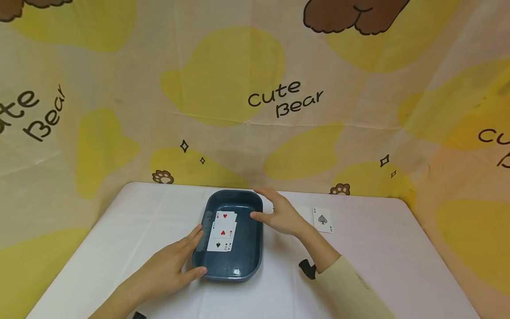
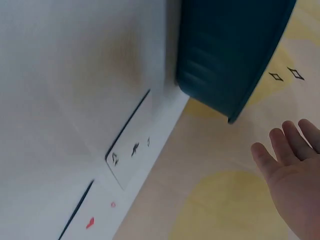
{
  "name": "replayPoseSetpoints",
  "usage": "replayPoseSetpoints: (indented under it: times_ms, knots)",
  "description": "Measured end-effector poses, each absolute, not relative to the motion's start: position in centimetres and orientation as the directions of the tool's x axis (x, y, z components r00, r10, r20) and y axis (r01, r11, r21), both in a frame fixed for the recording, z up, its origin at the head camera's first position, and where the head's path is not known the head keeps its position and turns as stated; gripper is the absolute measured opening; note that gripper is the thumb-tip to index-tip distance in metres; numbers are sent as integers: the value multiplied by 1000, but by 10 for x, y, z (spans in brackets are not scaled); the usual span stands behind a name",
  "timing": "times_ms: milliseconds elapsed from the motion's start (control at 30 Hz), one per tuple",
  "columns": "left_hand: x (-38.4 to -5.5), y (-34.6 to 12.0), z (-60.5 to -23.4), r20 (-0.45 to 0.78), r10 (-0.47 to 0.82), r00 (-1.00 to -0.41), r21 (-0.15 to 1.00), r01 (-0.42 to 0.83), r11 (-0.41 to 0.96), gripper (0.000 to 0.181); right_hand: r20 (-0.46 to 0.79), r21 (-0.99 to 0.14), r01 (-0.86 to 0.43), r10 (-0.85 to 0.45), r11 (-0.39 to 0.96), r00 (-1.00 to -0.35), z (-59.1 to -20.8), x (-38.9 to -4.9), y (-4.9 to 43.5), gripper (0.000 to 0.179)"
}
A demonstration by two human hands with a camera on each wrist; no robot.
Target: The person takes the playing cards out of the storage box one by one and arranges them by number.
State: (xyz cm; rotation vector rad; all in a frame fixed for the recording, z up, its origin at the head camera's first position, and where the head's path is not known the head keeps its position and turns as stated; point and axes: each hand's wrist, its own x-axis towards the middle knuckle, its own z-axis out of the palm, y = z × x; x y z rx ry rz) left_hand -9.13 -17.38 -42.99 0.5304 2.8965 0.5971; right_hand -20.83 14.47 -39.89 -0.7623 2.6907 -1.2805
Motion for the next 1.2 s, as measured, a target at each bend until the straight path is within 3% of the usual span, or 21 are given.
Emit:
replayPoseSetpoints:
  times_ms: [833,1200]
  knots:
    - [-93,-175,-428,-76,374,-924,414,312,855,97,27,-742,-367,-522,561,-853,-422,-215,83,83]
    - [-92,-177,-431,-50,384,-922,414,331,848,96,-11,-696,-409,-579,590,-815,-428,-225,61,88]
